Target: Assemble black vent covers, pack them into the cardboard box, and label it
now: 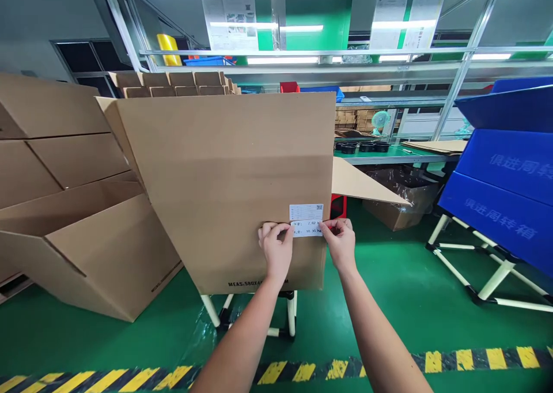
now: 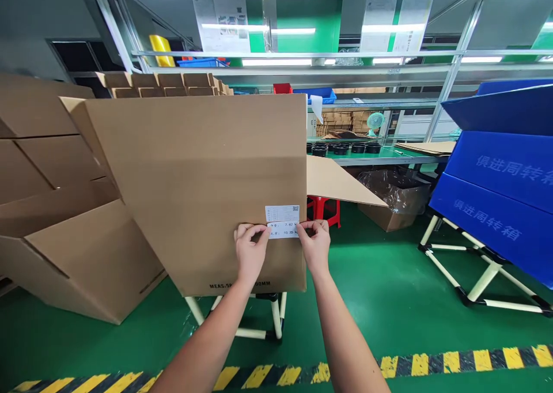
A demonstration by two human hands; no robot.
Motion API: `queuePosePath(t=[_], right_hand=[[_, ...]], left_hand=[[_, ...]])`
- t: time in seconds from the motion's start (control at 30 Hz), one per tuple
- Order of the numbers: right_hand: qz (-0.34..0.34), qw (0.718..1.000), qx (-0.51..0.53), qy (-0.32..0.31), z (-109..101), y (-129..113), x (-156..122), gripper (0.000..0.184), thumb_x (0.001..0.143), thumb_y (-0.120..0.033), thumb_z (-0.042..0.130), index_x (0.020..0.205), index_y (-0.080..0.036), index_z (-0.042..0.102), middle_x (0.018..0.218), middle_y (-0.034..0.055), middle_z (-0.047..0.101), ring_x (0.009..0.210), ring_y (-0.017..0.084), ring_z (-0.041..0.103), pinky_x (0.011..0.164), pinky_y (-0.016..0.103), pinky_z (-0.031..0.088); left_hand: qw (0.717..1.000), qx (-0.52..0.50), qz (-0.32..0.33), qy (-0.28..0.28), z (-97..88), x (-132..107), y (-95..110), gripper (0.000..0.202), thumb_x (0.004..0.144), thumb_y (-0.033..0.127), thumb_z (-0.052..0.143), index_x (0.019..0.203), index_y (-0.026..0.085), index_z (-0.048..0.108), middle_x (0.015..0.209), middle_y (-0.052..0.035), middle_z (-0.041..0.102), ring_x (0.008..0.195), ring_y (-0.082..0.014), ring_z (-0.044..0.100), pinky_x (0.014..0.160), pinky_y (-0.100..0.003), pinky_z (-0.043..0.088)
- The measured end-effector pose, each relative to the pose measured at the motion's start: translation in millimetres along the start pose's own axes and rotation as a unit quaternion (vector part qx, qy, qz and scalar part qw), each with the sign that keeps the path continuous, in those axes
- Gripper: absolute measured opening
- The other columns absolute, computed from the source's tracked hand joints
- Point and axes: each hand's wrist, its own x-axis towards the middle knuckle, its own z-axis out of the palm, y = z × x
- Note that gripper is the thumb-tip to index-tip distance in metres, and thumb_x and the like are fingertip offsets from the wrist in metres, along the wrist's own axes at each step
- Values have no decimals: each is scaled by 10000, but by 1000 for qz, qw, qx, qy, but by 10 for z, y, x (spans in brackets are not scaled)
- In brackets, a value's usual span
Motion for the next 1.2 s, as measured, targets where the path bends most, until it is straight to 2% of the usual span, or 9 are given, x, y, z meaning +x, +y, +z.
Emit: queuePosePath(t=[0.3, 0.67, 1.2], right_hand=[[-2, 1000, -19, 5, 17, 17, -31, 386, 763, -555, 708, 780, -170, 712, 869, 51, 500, 784, 199, 505, 716, 335, 457], [-4, 999, -27, 20, 28, 45, -60, 422, 742, -582, 716, 777, -161, 714, 856, 54, 503, 778, 202, 511, 715, 342, 465], [-20, 999, -36, 27, 46, 63, -84, 488, 749, -657, 707, 796, -171, 707, 863, 66, 529, 800, 217, 523, 748, 360, 475]], left_hand=[[1000, -4, -4, 5, 9, 0, 21, 106, 816, 318, 704, 738, 246, 708, 844, -33, 586, 884, -232, 525, 804, -362, 433], [999, -7, -35, 11, 18, -25, 87, 73, 798, 211, 726, 732, 236, 708, 836, -30, 594, 895, -232, 534, 807, -357, 423], [999, 0, -28, 42, 77, -54, 66, 80, 799, 216, 737, 730, 235, 701, 831, -30, 600, 880, -231, 534, 801, -357, 401]])
